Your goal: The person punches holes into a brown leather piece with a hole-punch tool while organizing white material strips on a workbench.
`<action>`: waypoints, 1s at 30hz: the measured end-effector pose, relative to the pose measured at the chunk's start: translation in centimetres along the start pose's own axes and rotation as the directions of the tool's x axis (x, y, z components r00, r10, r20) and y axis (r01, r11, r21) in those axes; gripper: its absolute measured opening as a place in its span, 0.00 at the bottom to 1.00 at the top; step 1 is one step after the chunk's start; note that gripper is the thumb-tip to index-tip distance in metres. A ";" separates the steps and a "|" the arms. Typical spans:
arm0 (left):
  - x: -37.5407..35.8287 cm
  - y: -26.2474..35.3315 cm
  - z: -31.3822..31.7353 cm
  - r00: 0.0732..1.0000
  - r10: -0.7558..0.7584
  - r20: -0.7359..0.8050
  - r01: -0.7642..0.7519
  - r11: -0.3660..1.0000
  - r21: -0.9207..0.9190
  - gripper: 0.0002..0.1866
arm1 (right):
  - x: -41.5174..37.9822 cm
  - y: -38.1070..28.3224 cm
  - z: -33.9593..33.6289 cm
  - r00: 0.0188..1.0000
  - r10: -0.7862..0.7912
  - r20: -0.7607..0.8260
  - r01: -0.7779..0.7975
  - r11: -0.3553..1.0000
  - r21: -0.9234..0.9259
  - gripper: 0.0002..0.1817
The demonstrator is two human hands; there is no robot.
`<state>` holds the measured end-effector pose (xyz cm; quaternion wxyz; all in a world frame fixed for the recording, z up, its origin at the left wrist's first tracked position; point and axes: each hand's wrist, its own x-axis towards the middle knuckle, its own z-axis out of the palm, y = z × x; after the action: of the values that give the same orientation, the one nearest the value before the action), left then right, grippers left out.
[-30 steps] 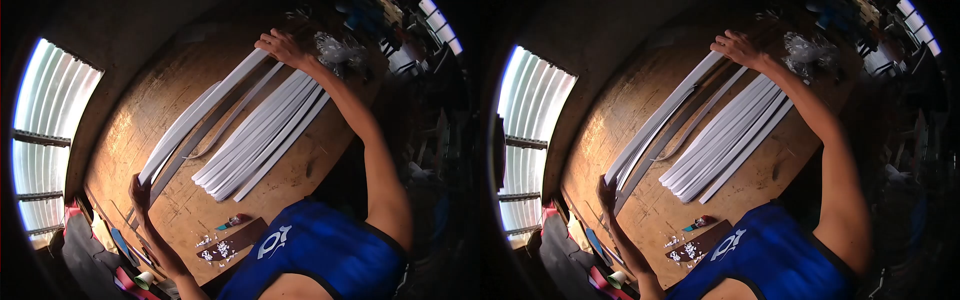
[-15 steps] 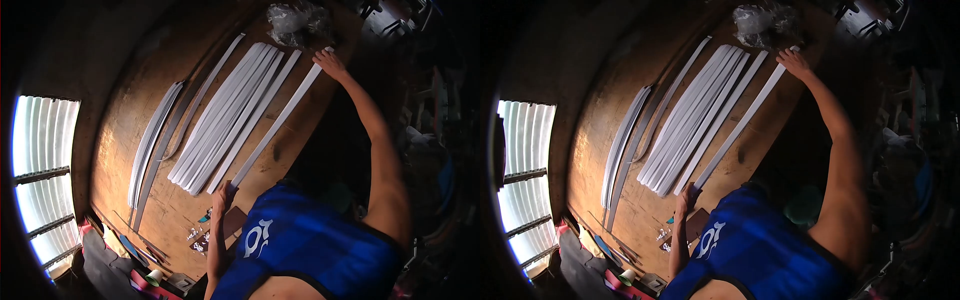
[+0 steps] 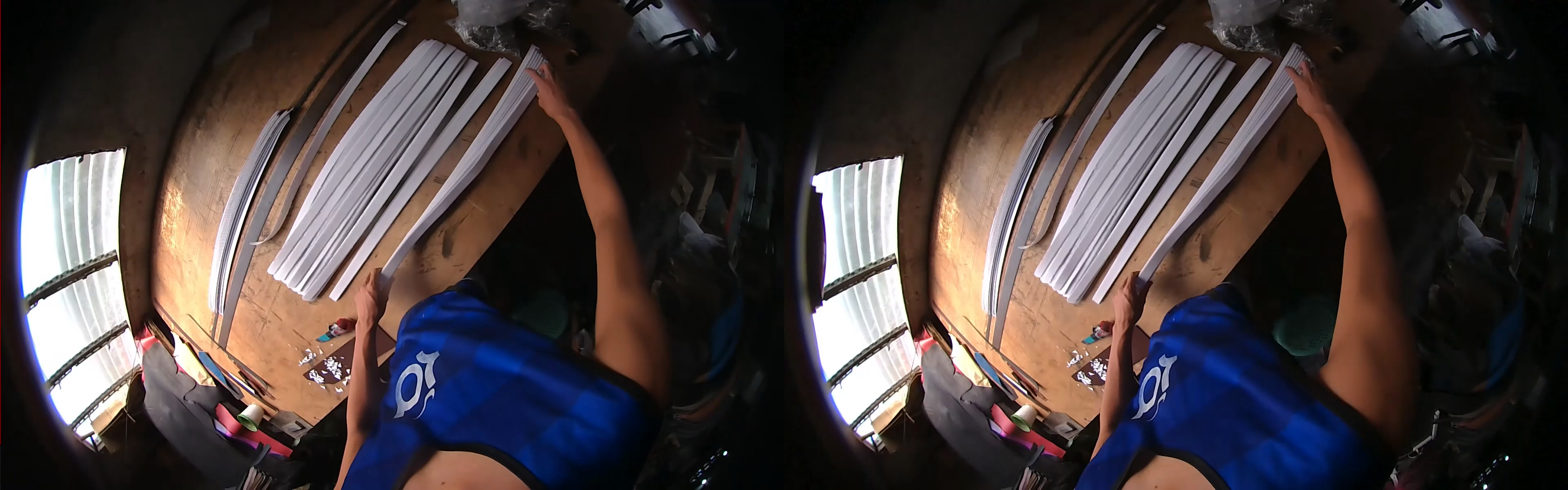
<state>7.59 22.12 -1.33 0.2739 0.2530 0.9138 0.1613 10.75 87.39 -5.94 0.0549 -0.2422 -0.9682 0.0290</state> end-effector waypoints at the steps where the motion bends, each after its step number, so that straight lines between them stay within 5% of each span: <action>1: -0.1 0.2 0.3 0.999 -0.023 0.024 0.023 1.000 0.003 0.19 | -0.3 -0.1 0.2 0.999 0.042 0.011 -0.043 0.991 0.126 0.40; 5: 1.4 2.0 0.9 0.999 0.025 -0.024 -0.025 1.000 -0.013 0.18 | -2.3 -1.1 0.0 0.985 0.172 -0.030 -0.146 0.907 0.394 0.39; 14: 3.5 3.9 1.2 0.966 0.106 -0.234 -0.078 0.989 0.129 0.27 | -6.8 -4.1 1.9 0.976 0.154 -0.153 -0.079 0.908 0.411 0.31; 17: 2.1 2.3 1.0 0.960 0.072 -0.270 -0.047 0.994 0.097 0.31 | -8.7 -9.2 -1.3 0.986 0.163 -0.029 -0.130 0.869 0.477 0.29; 21: -0.1 1.2 1.0 0.935 -0.003 -0.353 -0.001 1.000 -0.010 0.30 | -11.6 -15.9 -0.6 0.985 -0.047 -0.169 0.136 0.815 0.564 0.19; 25: -3.9 -1.4 0.7 0.858 -0.047 -0.511 0.011 0.997 -0.074 0.19 | -16.2 -25.2 -2.1 0.966 -0.256 -0.043 0.205 0.655 0.727 0.06; 30: -10.9 -6.3 0.8 0.766 -0.307 -0.565 0.213 0.950 -0.228 0.09 | -21.2 -33.7 -2.8 0.792 -0.610 0.017 0.387 0.523 0.759 0.06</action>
<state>13.57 11.08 -0.09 0.0124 0.0391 0.9644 0.2613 14.00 47.77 -2.32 0.0136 0.0975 -0.9003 0.4241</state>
